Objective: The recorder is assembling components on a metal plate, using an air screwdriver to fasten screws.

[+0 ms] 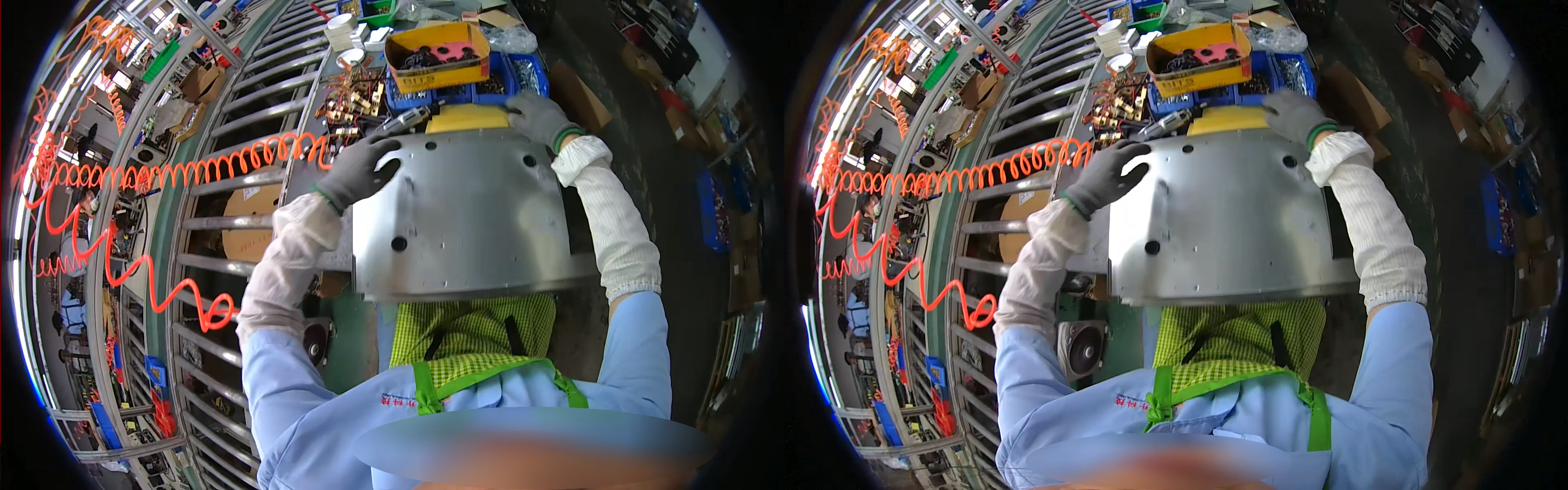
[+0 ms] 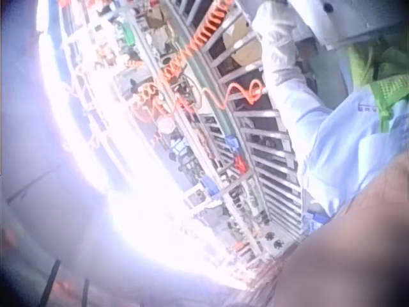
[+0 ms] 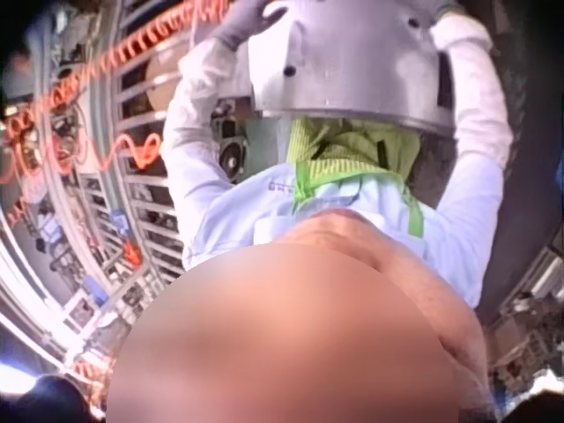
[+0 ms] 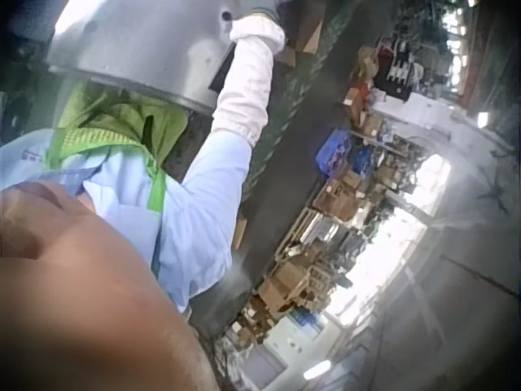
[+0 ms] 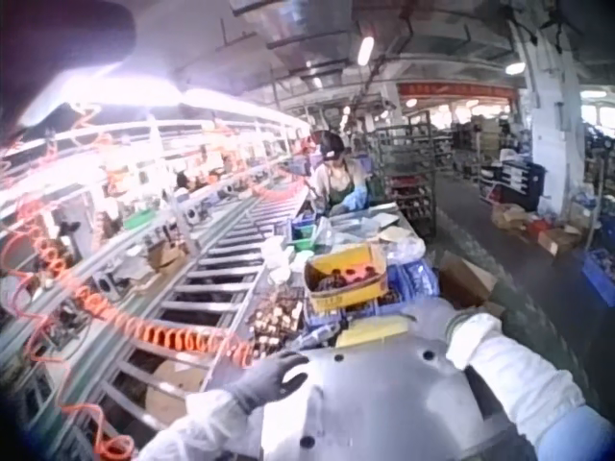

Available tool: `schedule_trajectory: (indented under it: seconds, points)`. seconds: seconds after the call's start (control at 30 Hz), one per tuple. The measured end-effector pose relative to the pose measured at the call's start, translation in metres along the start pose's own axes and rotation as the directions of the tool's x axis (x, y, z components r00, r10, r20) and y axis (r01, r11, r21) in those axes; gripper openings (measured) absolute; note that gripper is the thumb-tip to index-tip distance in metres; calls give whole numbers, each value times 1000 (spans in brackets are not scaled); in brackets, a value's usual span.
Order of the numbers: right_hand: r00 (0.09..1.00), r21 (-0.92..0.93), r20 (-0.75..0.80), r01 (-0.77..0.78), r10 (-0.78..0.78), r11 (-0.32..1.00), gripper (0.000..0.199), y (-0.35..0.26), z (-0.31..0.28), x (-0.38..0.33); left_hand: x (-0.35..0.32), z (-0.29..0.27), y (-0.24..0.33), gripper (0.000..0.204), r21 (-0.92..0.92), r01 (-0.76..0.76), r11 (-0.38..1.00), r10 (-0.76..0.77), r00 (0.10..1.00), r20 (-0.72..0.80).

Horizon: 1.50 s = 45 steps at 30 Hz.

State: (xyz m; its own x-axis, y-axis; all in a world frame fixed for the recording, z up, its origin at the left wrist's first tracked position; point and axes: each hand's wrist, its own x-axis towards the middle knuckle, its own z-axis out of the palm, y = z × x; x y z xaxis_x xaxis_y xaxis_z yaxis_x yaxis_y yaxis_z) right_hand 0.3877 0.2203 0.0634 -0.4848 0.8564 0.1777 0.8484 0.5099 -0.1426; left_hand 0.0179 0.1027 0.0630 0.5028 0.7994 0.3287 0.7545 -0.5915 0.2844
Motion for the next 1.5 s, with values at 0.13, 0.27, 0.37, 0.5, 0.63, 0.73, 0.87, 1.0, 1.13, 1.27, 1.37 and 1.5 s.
schedule_trajectory:
  seconds: [0.13, 0.27, 0.37, 0.5, 0.63, 0.73, 0.87, 1.0, 1.13, 1.27, 1.37, 1.5]
  points:
    - [926, -161, 280, -216, 254, 963, 44, 53, 16, 6, 75, 70, -6, 42, 59, -25, 998, 28, 999, -41]
    - [915, -151, 294, -242, 277, 959, 61, 54, 29, -15, 88, 108, -22, 43, 60, 108, 992, -118, 973, 198]
    - [891, -292, 372, -152, 258, 944, 66, 52, 22, -23, 84, 114, -25, 41, 77, 27, 997, -34, 995, 96]
    - [839, -269, 498, -93, 222, 959, 50, 57, 8, -3, 81, 114, -20, 39, 50, 43, 998, -44, 998, 34]
    - [912, -115, 405, -14, 60, 993, 42, 50, 19, 45, 78, 115, -16, 36, 28, 64, 998, -64, 998, -3]
    - [879, -146, 454, 234, -145, 961, 66, 30, 57, 74, 78, 114, -20, 36, 22, 45, 999, -45, 999, 5]
    - [836, -325, 547, 265, -48, 908, 83, 19, 96, 88, 90, 99, -39, 50, -210, 133, 969, -98, 981, 166]
    - [862, -245, 506, 167, -21, 955, 54, 32, 90, 87, 122, 81, -73, 48, -274, 250, 929, -210, 963, 167]
    - [836, -148, 547, 143, -40, 979, 33, 38, 70, 75, 134, 94, -86, 35, -358, 324, 876, -239, 935, 260]
    - [895, -71, 429, 171, -124, 983, 48, 31, 63, 66, 140, 110, -80, 33, -161, 351, 922, -263, 876, 404]
    - [936, -196, 350, 121, -46, 973, 76, 26, 70, 73, 151, 119, -74, 40, 179, 353, 918, -392, 746, 538]
    - [905, -357, 403, 291, -134, 888, 70, 26, 82, 80, 163, 131, -75, 40, 239, 287, 927, -373, 666, 646]
